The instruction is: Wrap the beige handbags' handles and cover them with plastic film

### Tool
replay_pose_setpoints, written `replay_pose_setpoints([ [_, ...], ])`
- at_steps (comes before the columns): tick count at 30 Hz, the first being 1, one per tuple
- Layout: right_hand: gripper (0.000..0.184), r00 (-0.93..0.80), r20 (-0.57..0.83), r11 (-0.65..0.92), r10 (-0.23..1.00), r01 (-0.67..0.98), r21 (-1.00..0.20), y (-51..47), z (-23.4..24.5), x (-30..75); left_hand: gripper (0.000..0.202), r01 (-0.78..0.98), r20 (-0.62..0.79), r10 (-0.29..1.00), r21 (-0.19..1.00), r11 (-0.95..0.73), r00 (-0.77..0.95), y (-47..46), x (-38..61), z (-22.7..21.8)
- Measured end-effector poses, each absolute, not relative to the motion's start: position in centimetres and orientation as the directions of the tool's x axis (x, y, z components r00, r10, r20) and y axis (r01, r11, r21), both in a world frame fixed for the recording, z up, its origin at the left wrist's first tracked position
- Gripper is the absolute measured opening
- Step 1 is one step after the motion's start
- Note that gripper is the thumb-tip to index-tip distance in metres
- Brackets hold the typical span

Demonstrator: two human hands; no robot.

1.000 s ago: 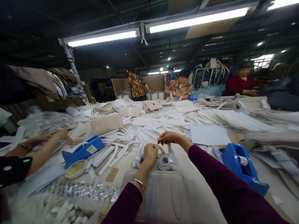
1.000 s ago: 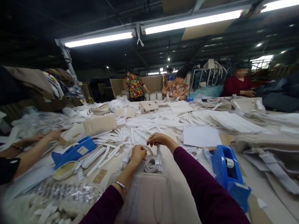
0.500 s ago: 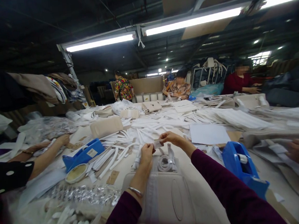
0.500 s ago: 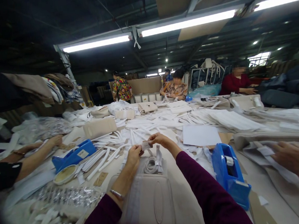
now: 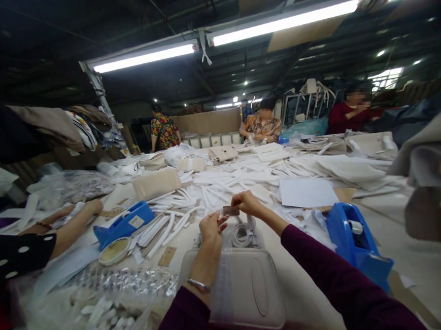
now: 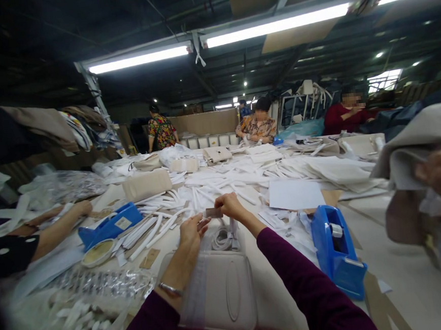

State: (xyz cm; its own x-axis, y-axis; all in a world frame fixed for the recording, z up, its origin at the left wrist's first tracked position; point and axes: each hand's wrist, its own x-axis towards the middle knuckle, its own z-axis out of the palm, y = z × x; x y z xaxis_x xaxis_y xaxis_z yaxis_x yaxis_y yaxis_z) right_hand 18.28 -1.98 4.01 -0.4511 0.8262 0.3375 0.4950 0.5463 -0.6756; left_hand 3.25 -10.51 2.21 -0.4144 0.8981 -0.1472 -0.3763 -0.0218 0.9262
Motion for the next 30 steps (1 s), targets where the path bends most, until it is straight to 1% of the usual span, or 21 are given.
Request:
replay_pose_setpoints([
  [4,0.016,-0.508,0.363,0.620,0.781,0.561,-0.548,-3.4,5.5,17.0,0.016,-0.224,-0.063,0.896,0.974,-0.041,-0.439,-10.0,3.2,2.5],
  [7,0.015,-0.533,0.345,0.630,0.773,0.573,-0.525,-3.8,5.7,16.3,0.012,-0.019,0.082,0.898,0.995,-0.100,-0.433,-9.8,3.6,3.2],
  [8,0.014,-0.533,0.334,0.622,0.777,0.571,-0.536,-3.8,5.6,16.3,0.008,0.061,0.148,0.896,0.989,-0.135,-0.420,-9.8,3.6,3.5],
  [9,0.014,-0.533,0.318,0.609,0.784,0.563,-0.558,-3.7,5.4,16.4,0.008,0.140,0.214,0.892,0.975,-0.171,-0.399,-9.8,3.5,3.9],
  [11,0.012,-0.544,0.275,0.579,0.792,0.529,-0.621,-3.4,4.8,17.2,0.022,0.277,0.315,0.890,0.933,-0.228,-0.329,-9.9,3.0,4.6],
  [13,0.015,-0.573,0.231,0.549,0.786,0.476,-0.687,-3.2,4.4,18.4,0.024,0.372,0.352,0.910,0.892,-0.255,-0.220,-10.0,2.1,5.4],
  [14,0.021,-0.587,0.219,0.538,0.780,0.448,-0.714,-3.3,4.3,19.0,0.023,0.403,0.356,0.921,0.875,-0.270,-0.157,-10.1,1.7,5.7],
  [15,0.030,-0.599,0.215,0.532,0.772,0.423,-0.733,-3.4,4.2,19.5,0.022,0.423,0.361,0.928,0.859,-0.290,-0.095,-10.1,1.3,6.1],
  [17,0.045,-0.597,0.256,0.533,0.761,0.349,-0.771,-3.8,4.2,20.0,0.019,0.430,0.386,0.922,0.832,-0.350,0.003,-10.0,0.9,6.7],
  [18,0.045,-0.580,0.290,0.534,0.762,0.307,-0.788,-4.0,4.2,20.1,0.016,0.421,0.405,0.914,0.823,-0.381,0.036,-9.8,0.9,6.9],
  [19,0.037,-0.552,0.324,0.532,0.768,0.268,-0.803,-4.1,4.2,20.1,0.013,0.406,0.421,0.905,0.818,-0.407,0.059,-9.6,1.0,7.1],
  [21,0.016,-0.482,0.370,0.514,0.795,0.210,-0.831,-4.3,4.2,19.9,0.004,0.365,0.436,0.897,0.825,-0.431,0.073,-8.9,1.5,7.1],
  [22,0.010,-0.449,0.376,0.499,0.811,0.194,-0.844,-4.4,4.1,19.8,0.009,0.342,0.435,0.898,0.836,-0.430,0.065,-8.4,1.8,6.9],
  [24,0.012,-0.405,0.370,0.465,0.836,0.165,-0.870,-4.4,3.9,19.9,0.024,0.304,0.422,0.906,0.858,-0.414,0.042,-7.4,2.3,6.2],
  [25,0.015,-0.385,0.368,0.448,0.846,0.142,-0.883,-4.4,3.9,20.0,0.027,0.296,0.412,0.910,0.865,-0.405,0.040,-7.0,2.5,5.7],
  [26,0.017,-0.365,0.366,0.433,0.856,0.119,-0.893,-4.5,3.8,20.2,0.026,0.298,0.402,0.914,0.867,-0.398,0.052,-6.6,2.7,5.1],
  [30,0.024,-0.267,0.358,0.389,0.895,0.076,-0.918,-5.0,3.5,20.7,0.002,0.370,0.338,0.929,0.852,-0.371,0.151,-6.1,3.8,2.5],
])
